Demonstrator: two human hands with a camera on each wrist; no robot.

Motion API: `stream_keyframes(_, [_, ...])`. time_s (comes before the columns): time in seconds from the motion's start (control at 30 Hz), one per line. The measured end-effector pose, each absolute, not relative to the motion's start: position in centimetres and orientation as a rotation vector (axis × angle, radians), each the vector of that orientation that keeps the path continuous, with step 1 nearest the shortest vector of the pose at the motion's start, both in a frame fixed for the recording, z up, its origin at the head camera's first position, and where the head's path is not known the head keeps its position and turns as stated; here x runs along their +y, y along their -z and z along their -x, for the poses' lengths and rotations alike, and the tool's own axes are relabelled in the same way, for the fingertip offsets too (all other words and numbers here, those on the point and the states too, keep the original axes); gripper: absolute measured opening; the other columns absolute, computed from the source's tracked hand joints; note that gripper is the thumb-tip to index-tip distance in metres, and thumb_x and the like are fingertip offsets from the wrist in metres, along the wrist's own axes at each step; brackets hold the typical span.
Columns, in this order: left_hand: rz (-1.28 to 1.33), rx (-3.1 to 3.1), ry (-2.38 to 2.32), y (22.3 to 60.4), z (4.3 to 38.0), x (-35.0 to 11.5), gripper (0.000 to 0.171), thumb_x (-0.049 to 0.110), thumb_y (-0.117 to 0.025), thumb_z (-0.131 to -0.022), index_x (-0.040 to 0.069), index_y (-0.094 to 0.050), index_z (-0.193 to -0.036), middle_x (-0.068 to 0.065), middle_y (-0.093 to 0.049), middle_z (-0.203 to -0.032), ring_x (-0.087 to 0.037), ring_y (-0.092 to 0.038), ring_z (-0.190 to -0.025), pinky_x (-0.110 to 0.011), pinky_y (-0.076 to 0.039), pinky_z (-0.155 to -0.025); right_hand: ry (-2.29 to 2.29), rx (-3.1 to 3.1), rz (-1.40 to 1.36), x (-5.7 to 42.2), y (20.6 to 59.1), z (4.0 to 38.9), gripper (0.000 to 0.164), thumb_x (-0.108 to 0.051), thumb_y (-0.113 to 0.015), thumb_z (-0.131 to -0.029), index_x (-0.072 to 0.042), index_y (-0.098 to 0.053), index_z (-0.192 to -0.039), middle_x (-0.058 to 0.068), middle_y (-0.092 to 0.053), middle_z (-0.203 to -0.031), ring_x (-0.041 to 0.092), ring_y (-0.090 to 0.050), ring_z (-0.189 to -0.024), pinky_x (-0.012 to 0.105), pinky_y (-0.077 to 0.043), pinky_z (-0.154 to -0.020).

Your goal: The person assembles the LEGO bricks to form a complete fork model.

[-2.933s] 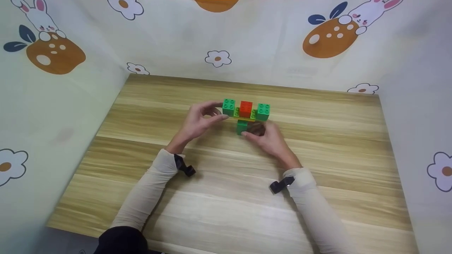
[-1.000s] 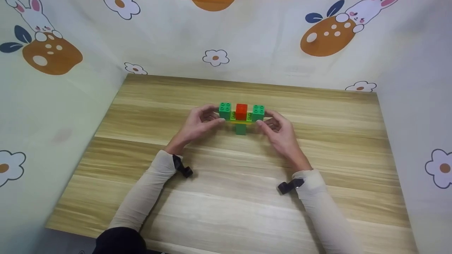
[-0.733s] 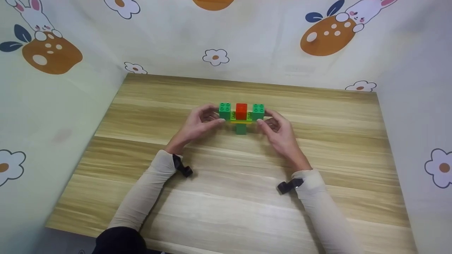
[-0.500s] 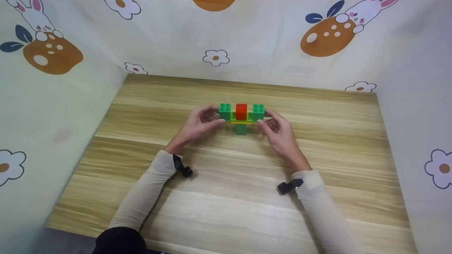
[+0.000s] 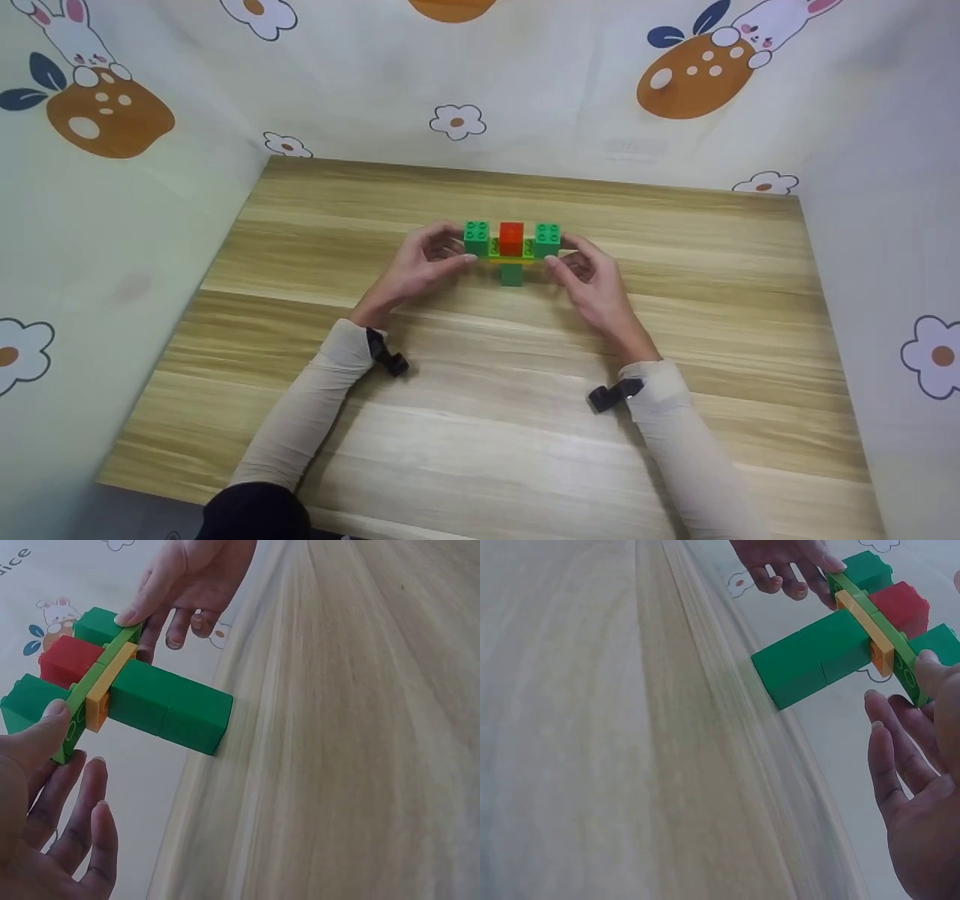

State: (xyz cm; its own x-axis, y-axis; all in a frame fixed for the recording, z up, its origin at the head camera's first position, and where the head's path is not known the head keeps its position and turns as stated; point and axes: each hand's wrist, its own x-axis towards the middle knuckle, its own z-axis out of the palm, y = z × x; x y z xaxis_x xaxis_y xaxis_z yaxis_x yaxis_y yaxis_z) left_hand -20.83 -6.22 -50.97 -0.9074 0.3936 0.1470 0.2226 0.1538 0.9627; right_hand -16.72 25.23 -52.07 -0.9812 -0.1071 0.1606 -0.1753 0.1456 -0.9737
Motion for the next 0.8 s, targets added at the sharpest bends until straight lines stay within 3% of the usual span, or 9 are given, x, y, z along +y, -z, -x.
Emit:
stream_keyframes(0.23, [-0.632, 2.287, -1.851, 51.18, 20.92, -6.26, 0.04, 0.025, -0.087, -0.094, 0.01, -0.074, -0.128, -0.006, -0.077, -0.121, -0.015, -0.073, -0.098, -0.032, -0.064, -0.092, -1.996, -2.351, -0.291, 25.48, 52.22, 16.72, 0.041, -0.016, -0.076, -0.103, -0.005, -0.067, -0.142, 0.017, -0.079, -0.112, 0.028, -0.076, -0.093, 0.022, -0.062, -0.078])
stream_keyframes(0.57, [-0.63, 2.319, -1.84, 51.17, 20.99, -6.18, 0.041, 0.024, -0.086, -0.095, 0.011, -0.074, -0.132, -0.005, -0.077, -0.126, -0.017, -0.073, -0.101, -0.032, -0.064, -0.094, -2.068, -2.287, -0.259, 25.8, 52.43, 16.87, 0.043, -0.009, -0.079, -0.099, -0.002, -0.069, -0.141, 0.004, -0.082, -0.108, 0.021, -0.078, -0.093, 0.022, -0.064, -0.082])
stream_keyframes(0.8, [-0.646, 2.366, -1.816, 51.29, 20.82, -6.24, 0.043, 0.026, -0.083, -0.098, 0.015, -0.073, -0.138, -0.004, -0.077, -0.134, -0.016, -0.075, -0.103, -0.032, -0.064, -0.094, -2.083, -2.263, -0.273, 25.79, 52.63, 16.89, 0.045, -0.005, -0.078, -0.099, 0.0, -0.067, -0.142, -0.002, -0.079, -0.117, 0.015, -0.078, -0.099, 0.024, -0.065, -0.085])
